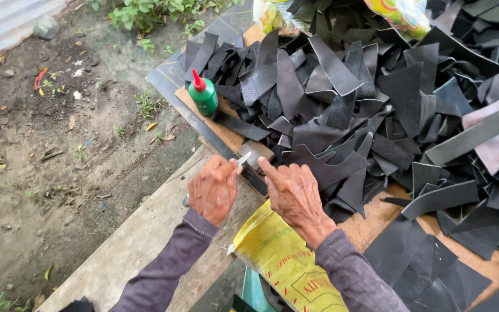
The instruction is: The person marks a leather piece using a template and a pen, then cuts the marked shapes with shears and uses a small hammer to flatten the edges of the resulting scraps.
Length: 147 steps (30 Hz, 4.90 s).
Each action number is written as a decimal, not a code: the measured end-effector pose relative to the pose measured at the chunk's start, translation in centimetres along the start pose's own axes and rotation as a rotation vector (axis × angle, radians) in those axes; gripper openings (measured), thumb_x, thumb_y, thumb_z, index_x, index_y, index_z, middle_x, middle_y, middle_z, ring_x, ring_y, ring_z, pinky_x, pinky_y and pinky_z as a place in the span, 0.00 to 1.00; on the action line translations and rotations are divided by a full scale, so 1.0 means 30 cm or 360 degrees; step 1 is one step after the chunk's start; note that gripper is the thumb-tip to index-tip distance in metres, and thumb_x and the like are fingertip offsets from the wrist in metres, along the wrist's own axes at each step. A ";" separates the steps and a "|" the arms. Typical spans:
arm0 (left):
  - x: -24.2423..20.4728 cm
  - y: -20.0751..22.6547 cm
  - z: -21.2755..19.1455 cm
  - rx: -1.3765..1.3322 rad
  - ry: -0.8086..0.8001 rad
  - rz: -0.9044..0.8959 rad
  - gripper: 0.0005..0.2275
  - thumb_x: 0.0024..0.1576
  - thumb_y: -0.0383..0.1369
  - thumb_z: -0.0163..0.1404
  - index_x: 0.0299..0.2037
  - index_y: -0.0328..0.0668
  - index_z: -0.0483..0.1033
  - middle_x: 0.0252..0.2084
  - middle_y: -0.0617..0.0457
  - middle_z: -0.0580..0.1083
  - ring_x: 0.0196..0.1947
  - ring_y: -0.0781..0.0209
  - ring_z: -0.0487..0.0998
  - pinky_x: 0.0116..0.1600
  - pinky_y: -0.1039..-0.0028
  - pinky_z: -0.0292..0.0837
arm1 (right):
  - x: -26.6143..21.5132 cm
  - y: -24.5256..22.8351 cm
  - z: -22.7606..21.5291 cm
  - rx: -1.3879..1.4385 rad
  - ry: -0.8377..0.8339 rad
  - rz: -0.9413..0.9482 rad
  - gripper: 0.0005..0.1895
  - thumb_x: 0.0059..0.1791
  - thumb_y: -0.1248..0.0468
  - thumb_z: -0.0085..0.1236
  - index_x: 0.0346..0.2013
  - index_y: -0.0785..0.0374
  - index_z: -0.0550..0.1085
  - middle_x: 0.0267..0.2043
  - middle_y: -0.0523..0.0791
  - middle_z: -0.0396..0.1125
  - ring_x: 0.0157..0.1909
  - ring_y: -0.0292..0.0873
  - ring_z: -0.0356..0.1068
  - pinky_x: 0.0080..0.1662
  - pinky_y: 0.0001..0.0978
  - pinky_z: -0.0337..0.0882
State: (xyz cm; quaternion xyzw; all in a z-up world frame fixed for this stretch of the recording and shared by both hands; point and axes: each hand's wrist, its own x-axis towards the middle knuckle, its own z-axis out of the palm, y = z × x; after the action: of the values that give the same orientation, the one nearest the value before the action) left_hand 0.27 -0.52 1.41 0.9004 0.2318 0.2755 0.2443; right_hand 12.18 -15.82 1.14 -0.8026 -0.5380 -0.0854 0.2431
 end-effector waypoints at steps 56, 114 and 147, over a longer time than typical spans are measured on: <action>-0.512 0.451 0.181 -0.0486 -0.0546 0.0088 0.08 0.62 0.31 0.52 0.38 0.33 0.81 0.28 0.45 0.76 0.27 0.51 0.78 0.33 0.66 0.71 | -1.041 -0.003 -0.543 0.0157 0.0372 0.1001 0.27 0.42 0.72 0.63 0.58 0.63 0.75 0.20 0.41 0.54 0.25 0.38 0.56 0.34 0.34 0.61; -0.589 1.142 0.455 -0.1126 -0.1224 0.0434 0.13 0.59 0.29 0.57 0.51 0.30 0.78 0.39 0.48 0.79 0.34 0.61 0.81 0.41 0.73 0.78 | -1.434 0.515 -0.826 0.1379 0.1258 0.1567 0.17 0.49 0.73 0.62 0.50 0.64 0.68 0.41 0.42 0.69 0.43 0.31 0.69 0.46 0.21 0.71; -0.516 0.923 0.475 -0.1550 -0.1305 -0.0416 0.16 0.53 0.26 0.62 0.51 0.27 0.80 0.37 0.53 0.80 0.34 0.73 0.78 0.40 0.82 0.77 | -1.321 0.365 -0.669 -0.0258 0.0400 0.1325 0.28 0.38 0.65 0.68 0.53 0.53 0.74 0.55 0.56 0.55 0.56 0.58 0.57 0.57 0.51 0.58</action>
State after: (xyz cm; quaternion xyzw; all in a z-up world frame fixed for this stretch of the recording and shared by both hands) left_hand 5.31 -34.91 0.81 0.6831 0.0761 -0.0491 0.7247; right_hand 8.48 -61.40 -0.52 -0.9508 -0.1266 -0.1191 0.2565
